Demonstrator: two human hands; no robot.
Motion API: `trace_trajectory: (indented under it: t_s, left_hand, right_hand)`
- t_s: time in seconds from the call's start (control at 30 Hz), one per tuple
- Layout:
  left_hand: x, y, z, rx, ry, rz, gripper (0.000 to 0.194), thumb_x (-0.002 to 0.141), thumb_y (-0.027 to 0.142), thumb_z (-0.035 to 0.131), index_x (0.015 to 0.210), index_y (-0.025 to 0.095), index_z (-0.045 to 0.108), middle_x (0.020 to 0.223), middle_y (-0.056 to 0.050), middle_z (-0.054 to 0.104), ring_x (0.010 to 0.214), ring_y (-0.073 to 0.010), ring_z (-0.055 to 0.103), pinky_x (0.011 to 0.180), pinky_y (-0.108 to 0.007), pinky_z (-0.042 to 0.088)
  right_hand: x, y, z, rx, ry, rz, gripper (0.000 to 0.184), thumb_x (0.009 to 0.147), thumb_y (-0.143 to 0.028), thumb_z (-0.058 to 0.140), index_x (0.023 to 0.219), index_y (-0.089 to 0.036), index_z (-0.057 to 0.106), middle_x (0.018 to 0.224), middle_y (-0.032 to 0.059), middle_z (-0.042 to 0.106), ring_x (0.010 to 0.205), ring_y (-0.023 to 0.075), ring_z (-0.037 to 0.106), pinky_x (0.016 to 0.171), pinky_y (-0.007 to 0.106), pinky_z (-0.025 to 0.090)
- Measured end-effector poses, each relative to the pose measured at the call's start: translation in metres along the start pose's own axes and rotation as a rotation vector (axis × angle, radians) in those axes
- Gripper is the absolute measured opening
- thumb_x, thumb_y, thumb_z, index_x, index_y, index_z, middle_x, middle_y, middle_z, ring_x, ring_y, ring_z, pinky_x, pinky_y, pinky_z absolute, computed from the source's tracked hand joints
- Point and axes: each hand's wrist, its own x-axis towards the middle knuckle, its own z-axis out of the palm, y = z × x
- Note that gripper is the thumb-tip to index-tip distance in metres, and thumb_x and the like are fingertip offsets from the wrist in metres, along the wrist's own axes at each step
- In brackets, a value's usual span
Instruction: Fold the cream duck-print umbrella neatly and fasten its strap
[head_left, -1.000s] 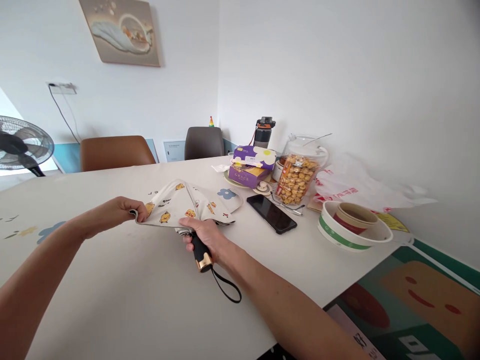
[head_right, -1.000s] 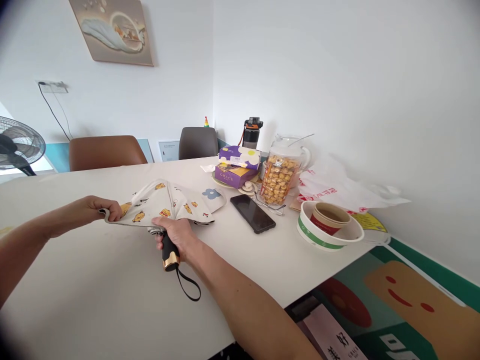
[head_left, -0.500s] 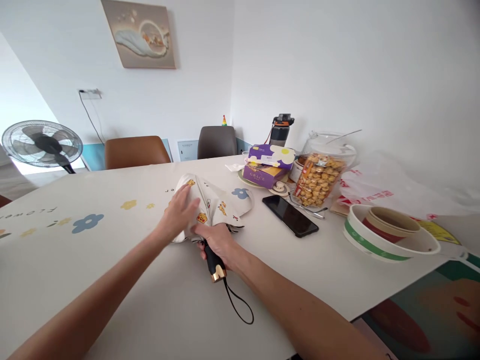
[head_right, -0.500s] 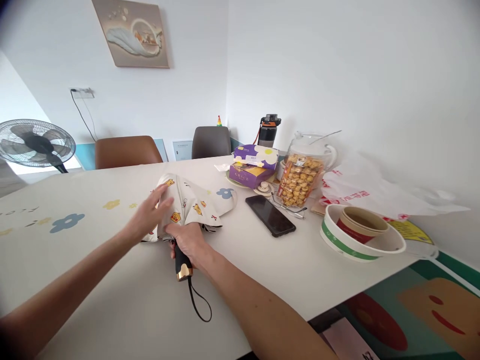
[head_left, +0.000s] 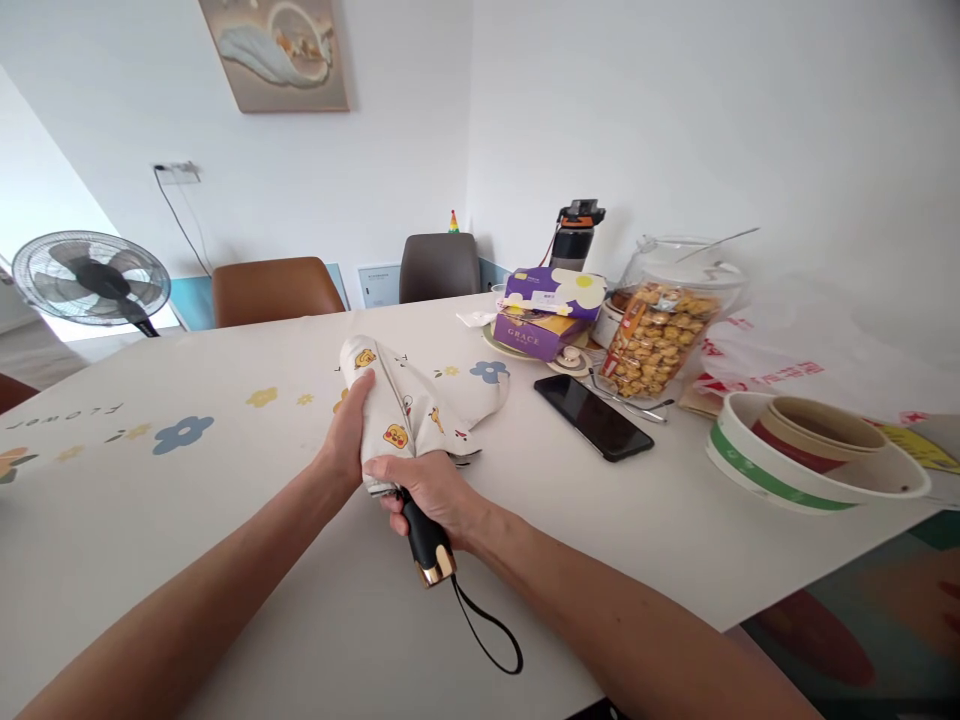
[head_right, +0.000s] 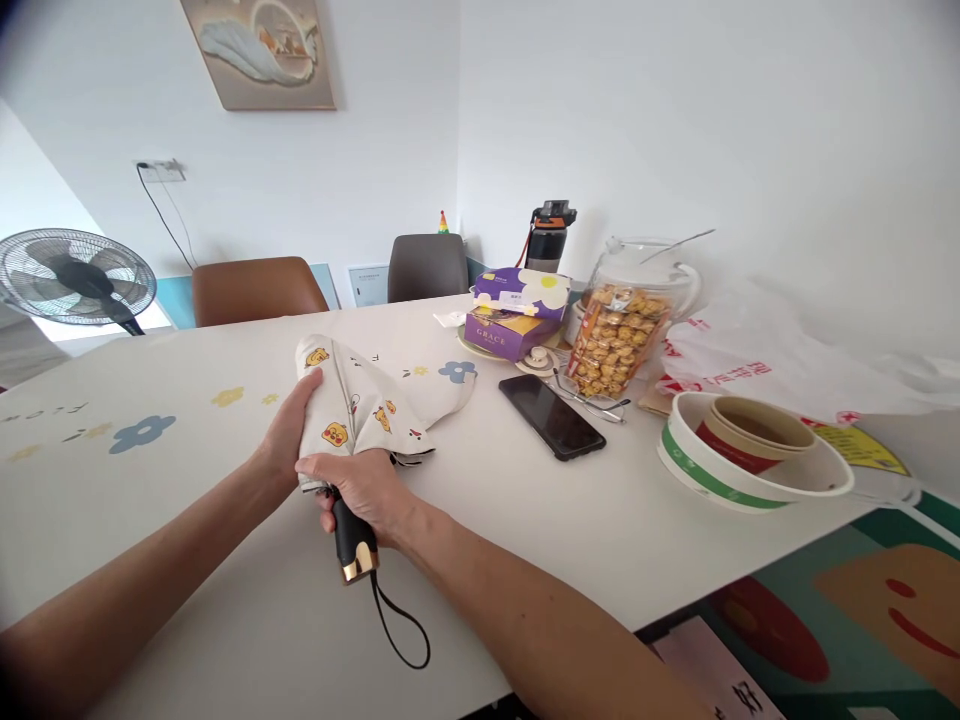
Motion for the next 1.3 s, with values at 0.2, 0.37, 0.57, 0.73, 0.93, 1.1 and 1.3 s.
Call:
trace_trajectory:
  t_s: [0.2, 0.37, 0.57, 0.73, 0.93, 1.1, 1.3]
  left_hand:
    - [-0.010, 0.008, 0.001, -0.031, -0.119, -0.007, 0.083, 0.069, 0.078, 0.022, 0.111, 0.015, 0.056, 0.082, -0.012, 0.065, 0.078, -0.0289, 0.063, 0.066, -0.039, 0.052]
    - [-0.007, 0.006, -0.007, 0.019, -0.111, 0.049, 0.081, 0.069, 0.077, 0.024, 0.115, 0.018, 0.054, 0.085, -0.012, 0.065, 0.080, -0.0297, 0.062, 0.069, -0.041, 0.052]
    - [-0.005, 0.002, -0.010, -0.039, -0.089, -0.028, 0.079, 0.069, 0.077, 0.028, 0.117, 0.018, 0.053, 0.081, -0.010, 0.065, 0.076, -0.0285, 0.063, 0.065, -0.040, 0.053]
    - [-0.006, 0.004, -0.008, -0.020, -0.049, 0.009, 0.071, 0.072, 0.074, 0.032, 0.114, 0.021, 0.055, 0.076, -0.008, 0.066, 0.076, -0.0282, 0.063, 0.063, -0.039, 0.054]
    - [0.000, 0.012, -0.019, 0.052, 0.044, 0.012, 0.071, 0.071, 0.074, 0.034, 0.111, 0.019, 0.054, 0.072, -0.006, 0.067, 0.070, -0.0281, 0.062, 0.061, -0.038, 0.052]
    - [0.014, 0.016, -0.041, 0.061, 0.154, 0.008, 0.057, 0.073, 0.062, 0.043, 0.108, 0.019, 0.053, 0.070, -0.002, 0.067, 0.064, -0.0238, 0.061, 0.062, -0.037, 0.053]
    - [0.021, 0.016, -0.045, -0.220, 0.272, -0.048, 0.034, 0.064, 0.043, 0.060, 0.089, 0.019, 0.062, 0.067, -0.001, 0.066, 0.058, -0.0203, 0.061, 0.064, -0.038, 0.055]
  right_hand:
    - [-0.013, -0.011, 0.010, 0.109, -0.180, -0.025, 0.025, 0.065, -0.029, 0.069, 0.069, -0.016, 0.048, 0.054, -0.0062, 0.041, 0.042, 0.0039, 0.035, 0.034, 0.015, 0.031]
    - [-0.007, -0.004, 0.010, 0.114, -0.162, -0.007, 0.028, 0.065, -0.032, 0.069, 0.081, -0.017, 0.051, 0.061, -0.0040, 0.049, 0.046, 0.0084, 0.047, 0.035, 0.020, 0.042]
    - [0.000, 0.001, 0.003, 0.139, -0.175, 0.097, 0.033, 0.066, -0.036, 0.069, 0.084, -0.015, 0.052, 0.064, -0.0019, 0.053, 0.043, 0.0090, 0.051, 0.034, 0.020, 0.041]
    - [-0.001, 0.002, 0.004, 0.135, -0.148, 0.079, 0.032, 0.062, -0.032, 0.073, 0.078, -0.017, 0.049, 0.055, -0.0057, 0.048, 0.037, 0.0070, 0.044, 0.032, 0.020, 0.038]
    - [-0.004, 0.005, 0.008, 0.065, -0.146, 0.079, 0.038, 0.055, -0.034, 0.077, 0.071, -0.018, 0.047, 0.050, -0.0074, 0.045, 0.035, 0.0073, 0.042, 0.031, 0.021, 0.039]
    - [-0.005, 0.011, 0.009, 0.071, -0.267, 0.186, 0.038, 0.055, -0.035, 0.078, 0.069, -0.016, 0.048, 0.052, -0.0068, 0.048, 0.036, 0.0058, 0.043, 0.034, 0.019, 0.041]
    - [-0.002, 0.016, 0.005, 0.084, -0.359, 0.232, 0.038, 0.056, -0.034, 0.077, 0.077, -0.013, 0.052, 0.067, -0.0008, 0.059, 0.041, 0.0077, 0.051, 0.035, 0.020, 0.043]
